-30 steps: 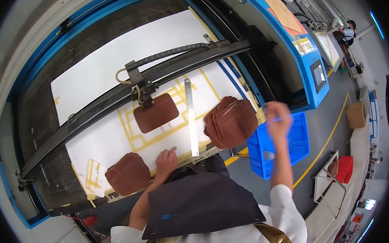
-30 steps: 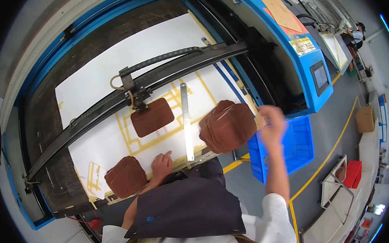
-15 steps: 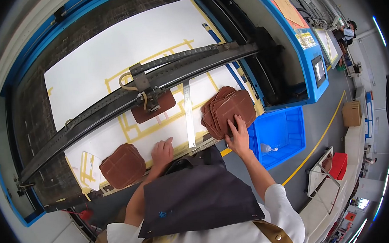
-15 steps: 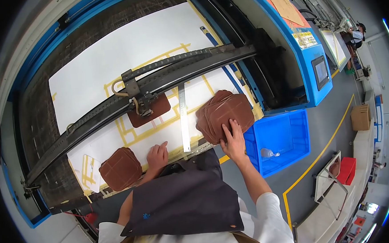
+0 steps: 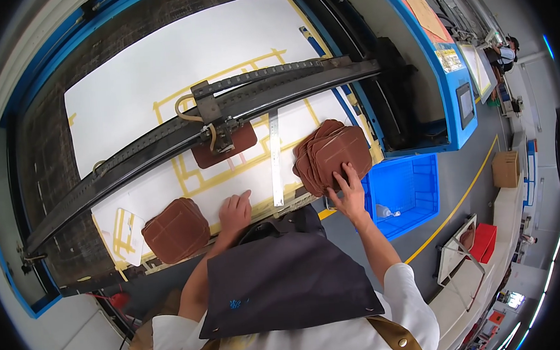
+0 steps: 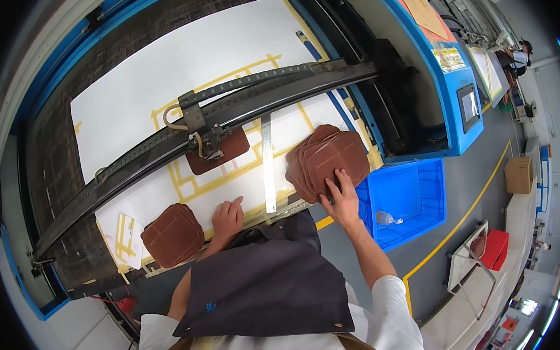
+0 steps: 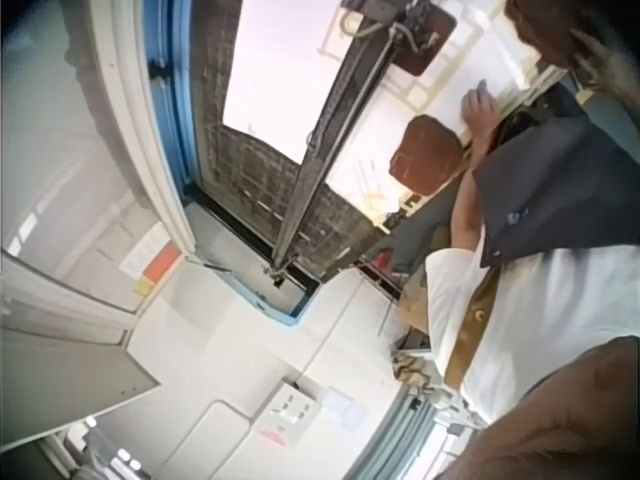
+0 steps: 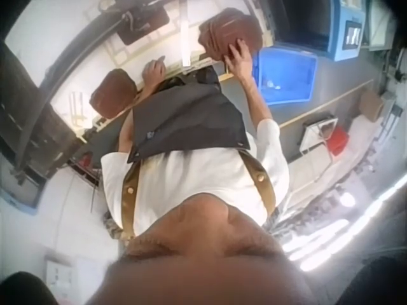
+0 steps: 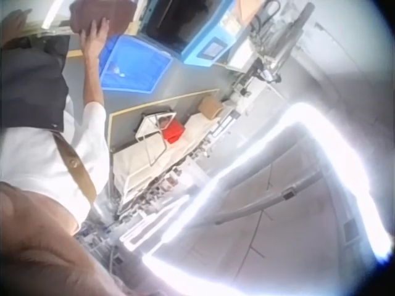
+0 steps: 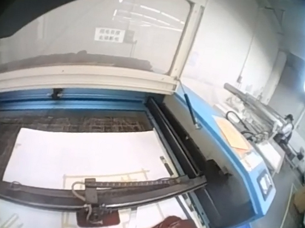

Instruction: Position and align leather pieces on a laser cutting machine for precision processing.

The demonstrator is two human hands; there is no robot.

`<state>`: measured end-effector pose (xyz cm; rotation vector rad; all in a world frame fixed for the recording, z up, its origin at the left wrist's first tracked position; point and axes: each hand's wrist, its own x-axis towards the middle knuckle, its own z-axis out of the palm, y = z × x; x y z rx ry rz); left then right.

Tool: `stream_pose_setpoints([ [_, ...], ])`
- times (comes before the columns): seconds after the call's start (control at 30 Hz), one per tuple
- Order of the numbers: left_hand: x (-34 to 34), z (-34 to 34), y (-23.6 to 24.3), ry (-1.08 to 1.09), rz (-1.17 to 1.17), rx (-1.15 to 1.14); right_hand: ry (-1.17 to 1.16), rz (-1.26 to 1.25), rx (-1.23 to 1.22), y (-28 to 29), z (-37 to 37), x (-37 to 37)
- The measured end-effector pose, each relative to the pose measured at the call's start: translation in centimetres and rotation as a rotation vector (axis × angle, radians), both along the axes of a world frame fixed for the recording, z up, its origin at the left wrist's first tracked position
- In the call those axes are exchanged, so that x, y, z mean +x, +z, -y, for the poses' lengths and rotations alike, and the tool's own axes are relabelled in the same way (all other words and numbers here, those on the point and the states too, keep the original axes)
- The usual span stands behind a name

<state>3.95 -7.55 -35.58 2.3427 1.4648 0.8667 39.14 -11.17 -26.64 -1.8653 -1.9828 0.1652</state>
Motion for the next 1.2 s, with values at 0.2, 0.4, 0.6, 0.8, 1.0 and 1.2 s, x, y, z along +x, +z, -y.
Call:
stream_pose_setpoints([
  [0.2, 0.2, -0.1, 0.1, -0.002, 0.007, -0.01, -0.037, 0.038, 0.075, -0.8, -0.4, -0.4],
  [0.4, 0.3, -0.2, 0.2, 0.013, 0.005, -0.006, -0.184, 0.108, 0.134, -0.8, -1.4, -2.5],
  [0.6, 0.2, -0.2, 0.0, 0.015, 0.013, -0.009, -0.254, 0.104, 0.185, -1.7, -1.2, -2.8],
  [0.8, 1.0, -0.1, 0.7, 0.047, 0.162, -0.237, -0.273, -0.05, 0.21, -0.7, -1.7, -1.8],
  [1.0, 5.6, -1.8, 5.0, -0.041, 0.598, -0.985, -0.085, -0.128, 0.246, 2.5, -2.7, -5.0],
  [1.2, 7.6, -1.4, 2.1, -0.081, 0.442, -0.975, -0.158, 0.017, 0.044, -0.3, -2.5, -4.0],
])
